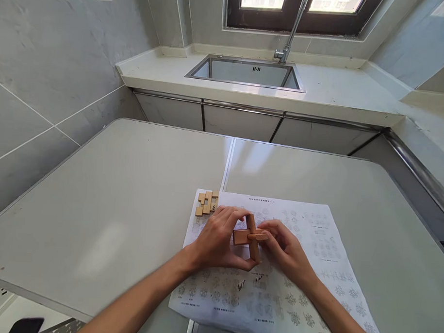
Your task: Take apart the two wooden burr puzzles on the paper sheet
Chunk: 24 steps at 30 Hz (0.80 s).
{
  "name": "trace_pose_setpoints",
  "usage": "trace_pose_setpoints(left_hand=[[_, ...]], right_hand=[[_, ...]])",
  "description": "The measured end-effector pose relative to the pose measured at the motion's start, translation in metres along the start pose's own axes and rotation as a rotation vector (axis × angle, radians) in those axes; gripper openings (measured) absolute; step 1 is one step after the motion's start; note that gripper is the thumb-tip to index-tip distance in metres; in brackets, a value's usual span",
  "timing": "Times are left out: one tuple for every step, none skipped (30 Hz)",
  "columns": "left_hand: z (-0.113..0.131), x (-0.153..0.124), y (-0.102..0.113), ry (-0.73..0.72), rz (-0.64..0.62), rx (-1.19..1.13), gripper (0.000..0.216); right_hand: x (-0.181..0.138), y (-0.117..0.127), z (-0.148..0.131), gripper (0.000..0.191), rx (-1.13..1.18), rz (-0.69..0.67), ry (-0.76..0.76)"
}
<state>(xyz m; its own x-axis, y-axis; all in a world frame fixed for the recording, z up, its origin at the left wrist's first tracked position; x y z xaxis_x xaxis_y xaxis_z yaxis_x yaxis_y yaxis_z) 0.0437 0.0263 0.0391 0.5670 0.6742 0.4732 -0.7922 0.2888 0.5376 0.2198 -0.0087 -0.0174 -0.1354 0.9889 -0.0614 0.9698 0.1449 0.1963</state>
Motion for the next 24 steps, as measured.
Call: trace_pose_setpoints(left_hand=[[-0.002, -0.001, -0.001, 0.018, -0.013, -0.004, 0.075], [-0.004, -0.001, -0.001, 0.033, -0.023, -0.008, 0.076], [-0.005, -0.001, -0.002, 0.045, -0.032, -0.01, 0.076], [-0.005, -0.001, -0.003, 0.054, -0.039, -0.01, 0.076], [-0.005, -0.001, -0.003, 0.06, -0.045, -0.01, 0.075], [-0.005, -0.001, -0.003, 0.062, -0.051, -0.01, 0.075], [-0.005, -0.001, -0.003, 0.062, -0.057, -0.011, 0.076], [-0.004, 0.0, -0.004, 0.062, -0.066, -0.011, 0.076], [-0.004, 0.0, -0.004, 0.065, -0.075, -0.012, 0.076], [-0.005, 0.0, -0.004, 0.072, -0.08, -0.011, 0.076], [-0.006, 0.0, -0.004, 0.082, -0.086, -0.01, 0.076], [-0.007, 0.0, -0.004, 0.094, -0.09, -0.009, 0.076], [-0.008, 0.0, -0.004, 0.105, -0.092, -0.009, 0.076], [-0.009, 0.0, -0.004, 0.113, -0.093, -0.011, 0.076], [-0.01, 0.0, -0.004, 0.12, -0.093, -0.012, 0.076], [-0.012, 0.0, -0.004, 0.124, -0.092, -0.012, 0.076], [-0.013, -0.001, -0.004, 0.127, -0.089, -0.01, 0.075], [-0.014, -0.001, -0.004, 0.13, -0.084, -0.006, 0.075], [-0.015, -0.001, -0.004, 0.131, -0.078, -0.002, 0.075], [-0.016, -0.001, -0.003, 0.129, -0.071, 0.002, 0.076], [-0.016, -0.001, -0.003, 0.123, -0.066, 0.006, 0.076], [-0.016, -0.001, -0.003, 0.115, -0.065, 0.009, 0.076], [-0.015, -0.001, -0.003, 0.103, -0.067, 0.011, 0.076], [-0.014, -0.001, -0.003, 0.09, -0.068, 0.012, 0.076]], right_hand=[[0.0, 0.004, -0.005, 0.031, -0.06, 0.07, 0.077], [-0.001, 0.008, -0.011, 0.031, -0.113, 0.129, 0.156], [-0.002, 0.01, -0.017, 0.031, -0.155, 0.165, 0.229], [-0.002, 0.011, -0.022, 0.03, -0.19, 0.178, 0.288], [-0.003, 0.011, -0.026, 0.029, -0.221, 0.176, 0.332], [-0.004, 0.011, -0.029, 0.024, -0.251, 0.165, 0.362], [-0.004, 0.01, -0.031, 0.019, -0.278, 0.159, 0.383], [-0.005, 0.01, -0.032, 0.015, -0.3, 0.162, 0.393], [-0.005, 0.009, -0.032, 0.012, -0.312, 0.17, 0.392], [-0.006, 0.01, -0.032, 0.01, -0.315, 0.182, 0.385], [-0.006, 0.01, -0.031, 0.009, -0.311, 0.193, 0.372], [-0.005, 0.01, -0.03, 0.009, -0.304, 0.198, 0.357], [-0.005, 0.01, -0.029, 0.008, -0.296, 0.194, 0.342], [-0.004, 0.011, -0.028, 0.008, -0.286, 0.186, 0.328], [-0.004, 0.011, -0.028, 0.009, -0.276, 0.173, 0.316], [-0.003, 0.011, -0.027, 0.01, -0.266, 0.156, 0.307], [-0.003, 0.011, -0.027, 0.012, -0.256, 0.137, 0.301], [-0.002, 0.011, -0.026, 0.012, -0.245, 0.121, 0.296], [-0.002, 0.012, -0.026, 0.013, -0.234, 0.108, 0.294], [-0.002, 0.012, -0.026, 0.013, -0.225, 0.098, 0.293], [-0.003, 0.012, -0.026, 0.013, -0.216, 0.089, 0.293], [-0.003, 0.013, -0.026, 0.013, -0.207, 0.083, 0.295], [-0.003, 0.013, -0.025, 0.012, -0.198, 0.075, 0.297], [-0.004, 0.012, -0.024, 0.011, -0.189, 0.067, 0.298]])
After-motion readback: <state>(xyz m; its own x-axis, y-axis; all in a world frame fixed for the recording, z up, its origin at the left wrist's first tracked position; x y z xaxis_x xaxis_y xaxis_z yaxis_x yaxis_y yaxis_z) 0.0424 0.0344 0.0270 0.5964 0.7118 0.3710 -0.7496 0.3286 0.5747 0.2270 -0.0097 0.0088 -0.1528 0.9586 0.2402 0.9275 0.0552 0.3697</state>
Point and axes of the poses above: each hand's wrist, its own x-axis towards the middle knuckle, its own y-axis out of the back of the hand, z = x × y, the point moved 6 cm from there along x, towards the middle knuckle, and after that the axes turned 8 degrees about -x, right-handed, at the moved point
